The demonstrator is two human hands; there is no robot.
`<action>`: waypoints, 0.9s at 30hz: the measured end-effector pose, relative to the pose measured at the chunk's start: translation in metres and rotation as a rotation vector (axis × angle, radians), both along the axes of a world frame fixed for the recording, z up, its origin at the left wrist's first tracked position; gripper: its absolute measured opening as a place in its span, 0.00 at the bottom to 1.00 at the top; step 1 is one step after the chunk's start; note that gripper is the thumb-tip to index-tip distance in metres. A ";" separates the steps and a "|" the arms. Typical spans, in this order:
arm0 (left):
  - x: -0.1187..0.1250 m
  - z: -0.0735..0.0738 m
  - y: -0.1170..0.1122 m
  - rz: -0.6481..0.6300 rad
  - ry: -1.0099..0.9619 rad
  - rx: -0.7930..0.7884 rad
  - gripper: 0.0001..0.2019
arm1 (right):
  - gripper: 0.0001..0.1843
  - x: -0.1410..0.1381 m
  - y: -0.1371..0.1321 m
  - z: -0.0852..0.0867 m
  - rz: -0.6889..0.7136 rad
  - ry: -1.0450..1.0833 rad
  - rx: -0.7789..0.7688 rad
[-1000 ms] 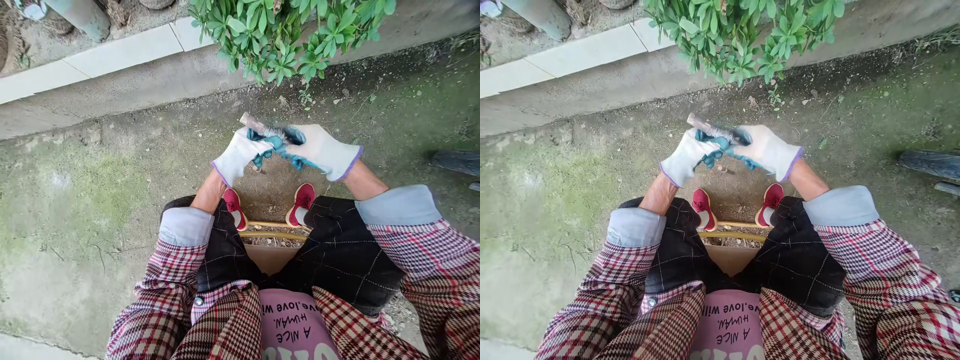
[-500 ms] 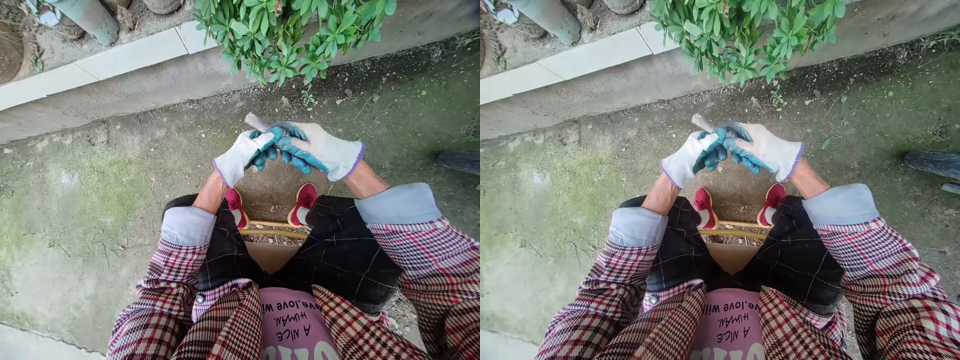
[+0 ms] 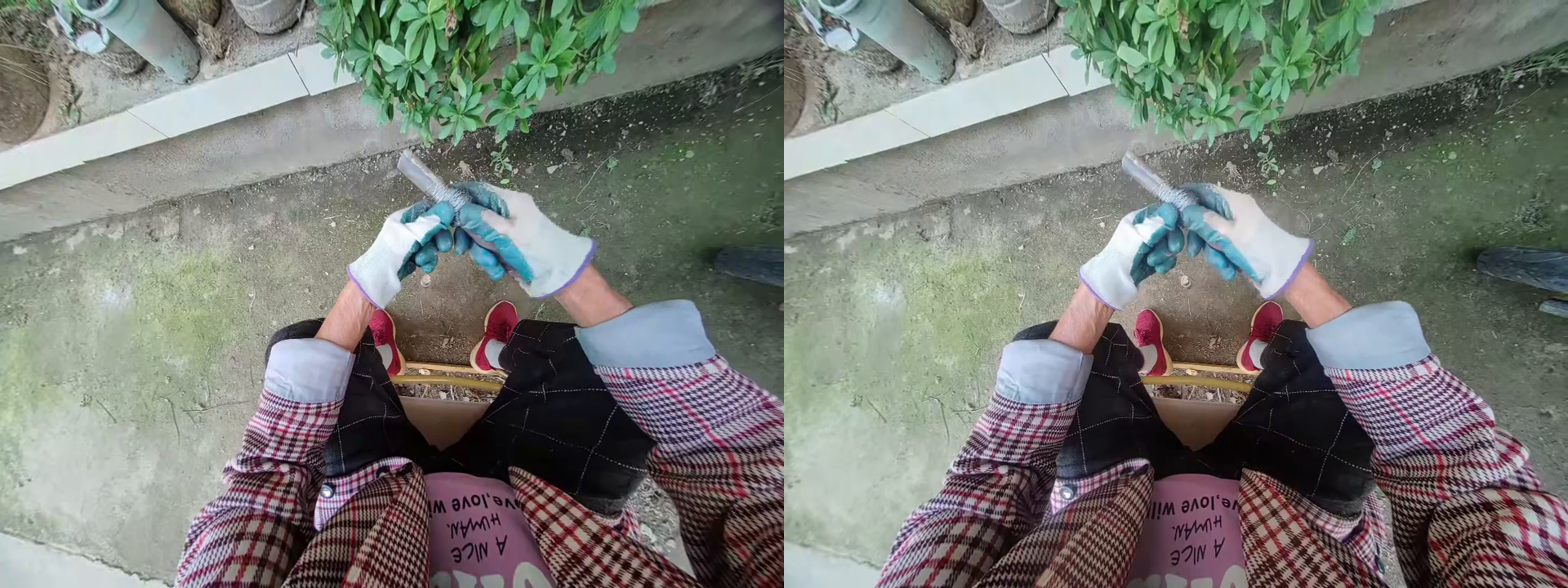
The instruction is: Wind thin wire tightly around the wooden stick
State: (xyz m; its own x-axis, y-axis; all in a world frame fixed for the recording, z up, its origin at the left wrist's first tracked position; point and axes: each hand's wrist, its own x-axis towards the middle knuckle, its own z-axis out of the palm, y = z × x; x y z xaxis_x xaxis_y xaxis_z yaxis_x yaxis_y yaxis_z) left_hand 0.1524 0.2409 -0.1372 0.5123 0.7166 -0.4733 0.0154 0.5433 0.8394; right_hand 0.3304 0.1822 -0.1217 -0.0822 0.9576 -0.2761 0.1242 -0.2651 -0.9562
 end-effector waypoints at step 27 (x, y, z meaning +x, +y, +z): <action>0.011 -0.025 0.008 0.003 0.107 -0.026 0.15 | 0.34 0.018 0.011 -0.021 0.157 -0.579 0.243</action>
State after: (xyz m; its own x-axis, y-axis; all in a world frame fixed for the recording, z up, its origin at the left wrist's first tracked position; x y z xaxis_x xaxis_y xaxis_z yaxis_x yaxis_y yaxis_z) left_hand 0.1630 0.2486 -0.1621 0.4560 0.7049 -0.5433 0.1024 0.5649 0.8188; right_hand 0.3485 0.1931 -0.1428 -0.1288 0.9871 -0.0950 0.6579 0.0134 -0.7530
